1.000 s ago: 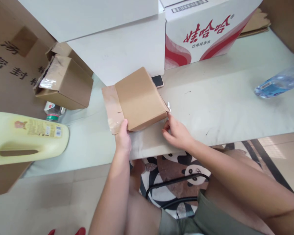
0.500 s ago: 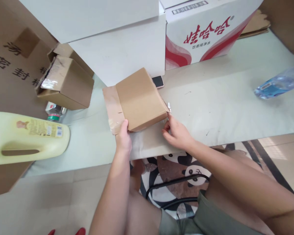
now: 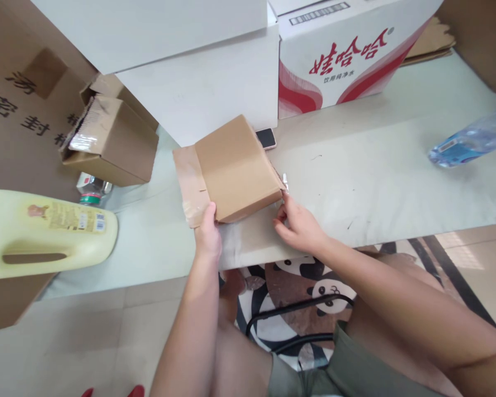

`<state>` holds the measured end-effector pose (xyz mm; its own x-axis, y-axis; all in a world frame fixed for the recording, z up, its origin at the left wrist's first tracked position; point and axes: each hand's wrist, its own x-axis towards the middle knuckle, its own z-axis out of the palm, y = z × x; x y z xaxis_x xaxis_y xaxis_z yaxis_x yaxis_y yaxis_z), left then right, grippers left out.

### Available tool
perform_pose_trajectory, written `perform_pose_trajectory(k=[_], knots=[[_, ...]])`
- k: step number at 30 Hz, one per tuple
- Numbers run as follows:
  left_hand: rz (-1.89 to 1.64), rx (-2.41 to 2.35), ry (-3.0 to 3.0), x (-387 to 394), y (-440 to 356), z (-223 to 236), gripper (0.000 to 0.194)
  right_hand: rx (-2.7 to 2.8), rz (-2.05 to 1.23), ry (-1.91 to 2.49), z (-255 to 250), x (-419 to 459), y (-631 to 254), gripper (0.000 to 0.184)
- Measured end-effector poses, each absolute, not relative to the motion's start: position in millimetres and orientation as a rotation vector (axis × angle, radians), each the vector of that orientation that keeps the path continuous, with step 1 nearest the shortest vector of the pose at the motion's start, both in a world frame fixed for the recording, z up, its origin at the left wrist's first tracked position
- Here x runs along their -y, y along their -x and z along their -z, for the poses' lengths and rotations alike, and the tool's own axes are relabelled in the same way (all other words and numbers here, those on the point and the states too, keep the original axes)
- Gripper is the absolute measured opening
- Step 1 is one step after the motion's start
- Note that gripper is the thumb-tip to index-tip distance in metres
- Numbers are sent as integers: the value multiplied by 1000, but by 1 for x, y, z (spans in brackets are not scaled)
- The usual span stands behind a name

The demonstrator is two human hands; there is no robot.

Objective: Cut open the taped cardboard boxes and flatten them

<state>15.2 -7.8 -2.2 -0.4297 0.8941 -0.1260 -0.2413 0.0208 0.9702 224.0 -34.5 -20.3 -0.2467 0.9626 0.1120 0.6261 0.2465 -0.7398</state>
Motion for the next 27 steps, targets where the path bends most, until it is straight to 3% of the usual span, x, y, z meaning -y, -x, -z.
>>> perform_pose_trajectory(k=[27], knots=[[-1603,-1371,-727,7,-15,2,30,1943,-811,1444,20,34,-226,60]])
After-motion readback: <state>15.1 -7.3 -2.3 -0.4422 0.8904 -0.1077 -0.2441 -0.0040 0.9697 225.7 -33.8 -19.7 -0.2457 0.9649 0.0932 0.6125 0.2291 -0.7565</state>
